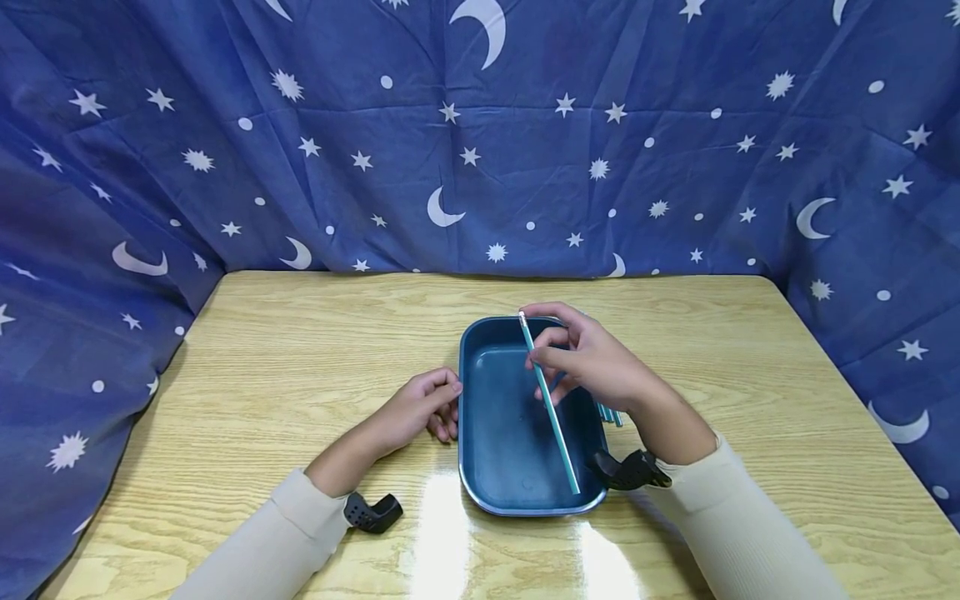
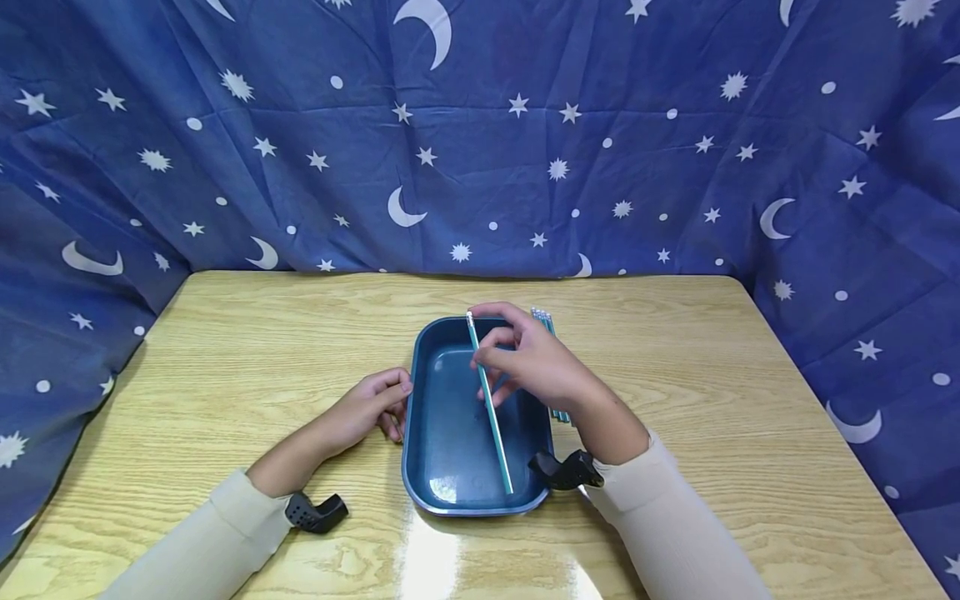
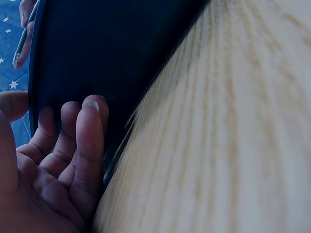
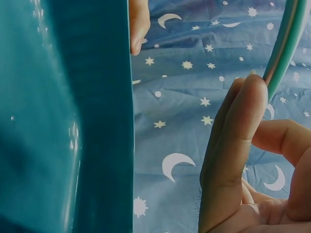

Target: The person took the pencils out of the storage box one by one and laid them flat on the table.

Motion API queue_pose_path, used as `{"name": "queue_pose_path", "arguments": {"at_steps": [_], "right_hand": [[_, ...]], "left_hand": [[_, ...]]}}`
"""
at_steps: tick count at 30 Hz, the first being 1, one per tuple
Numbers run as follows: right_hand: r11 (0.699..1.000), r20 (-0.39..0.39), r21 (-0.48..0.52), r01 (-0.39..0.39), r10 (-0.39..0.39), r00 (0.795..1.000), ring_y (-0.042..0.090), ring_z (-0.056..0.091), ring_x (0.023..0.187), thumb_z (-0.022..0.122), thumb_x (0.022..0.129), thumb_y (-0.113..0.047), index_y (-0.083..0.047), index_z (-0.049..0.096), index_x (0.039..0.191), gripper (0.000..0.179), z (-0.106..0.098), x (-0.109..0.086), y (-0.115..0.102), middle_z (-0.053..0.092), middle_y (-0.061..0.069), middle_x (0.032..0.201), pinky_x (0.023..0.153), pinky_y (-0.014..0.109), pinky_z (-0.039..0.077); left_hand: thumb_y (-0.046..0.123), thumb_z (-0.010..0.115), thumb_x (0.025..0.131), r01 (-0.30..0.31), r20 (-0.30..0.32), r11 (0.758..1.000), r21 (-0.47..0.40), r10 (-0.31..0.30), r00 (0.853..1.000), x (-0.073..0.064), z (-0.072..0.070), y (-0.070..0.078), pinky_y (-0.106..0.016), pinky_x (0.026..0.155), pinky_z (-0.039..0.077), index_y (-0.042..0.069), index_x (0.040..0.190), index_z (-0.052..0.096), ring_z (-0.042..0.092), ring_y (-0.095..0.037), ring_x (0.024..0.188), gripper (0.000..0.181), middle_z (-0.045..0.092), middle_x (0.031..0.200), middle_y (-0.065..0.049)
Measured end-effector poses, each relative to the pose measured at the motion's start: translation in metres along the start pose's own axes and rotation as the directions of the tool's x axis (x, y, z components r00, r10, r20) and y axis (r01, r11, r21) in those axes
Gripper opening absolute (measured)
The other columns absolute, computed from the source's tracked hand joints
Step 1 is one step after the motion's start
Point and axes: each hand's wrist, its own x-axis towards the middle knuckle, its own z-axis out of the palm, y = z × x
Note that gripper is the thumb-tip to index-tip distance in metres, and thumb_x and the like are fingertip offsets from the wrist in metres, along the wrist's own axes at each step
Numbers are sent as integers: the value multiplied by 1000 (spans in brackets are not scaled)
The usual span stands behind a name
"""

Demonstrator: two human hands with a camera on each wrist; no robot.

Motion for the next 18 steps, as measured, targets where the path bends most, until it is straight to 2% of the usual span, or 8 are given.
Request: {"name": "queue_pose_path", "arguments": {"at_steps": [4, 7, 12, 18], "right_hand": [[1000, -15, 8, 8, -8, 1000, 33, 68, 66, 55, 100, -5, -13, 34, 150, 55, -5, -4, 1, 66, 9, 95, 54, 41, 60], [1000, -37, 7, 15, -14, 999, 28, 66, 66, 57, 100, -7, -14, 37, 150, 54, -8, -7, 1, 68, 9, 97, 56, 42, 61], [999, -99, -7, 31, -31, 995, 21, 65, 63, 60, 99, -11, -10, 45, 148, 51, -15, -12, 3, 72, 6, 100, 58, 41, 61], [998, -179, 0, 59, -58, 982, 24, 69, 64, 60, 101, -16, -6, 49, 144, 46, -24, -11, 10, 73, 7, 103, 61, 40, 61]], "left_hand": [[27, 43, 108, 1, 1, 1000, 1, -1, 1000, 1, 1, -1, -29, 56, 57, 2, 97, 51, 64, -18, 64, 29, 57, 82, -11], [27, 43, 108, 6, -1, 1000, 1, -6, 1000, 1, 1, -2, -29, 56, 57, 2, 97, 51, 65, -18, 64, 29, 57, 82, -13], [26, 43, 108, 8, -7, 1000, 14, -8, 1000, 2, 1, -3, -29, 56, 57, 1, 98, 51, 65, -19, 64, 28, 56, 83, -13], [24, 43, 107, 7, -11, 1000, 11, -7, 1000, 2, 0, -2, -29, 56, 57, 0, 99, 50, 65, -19, 64, 27, 56, 82, -11]]}}
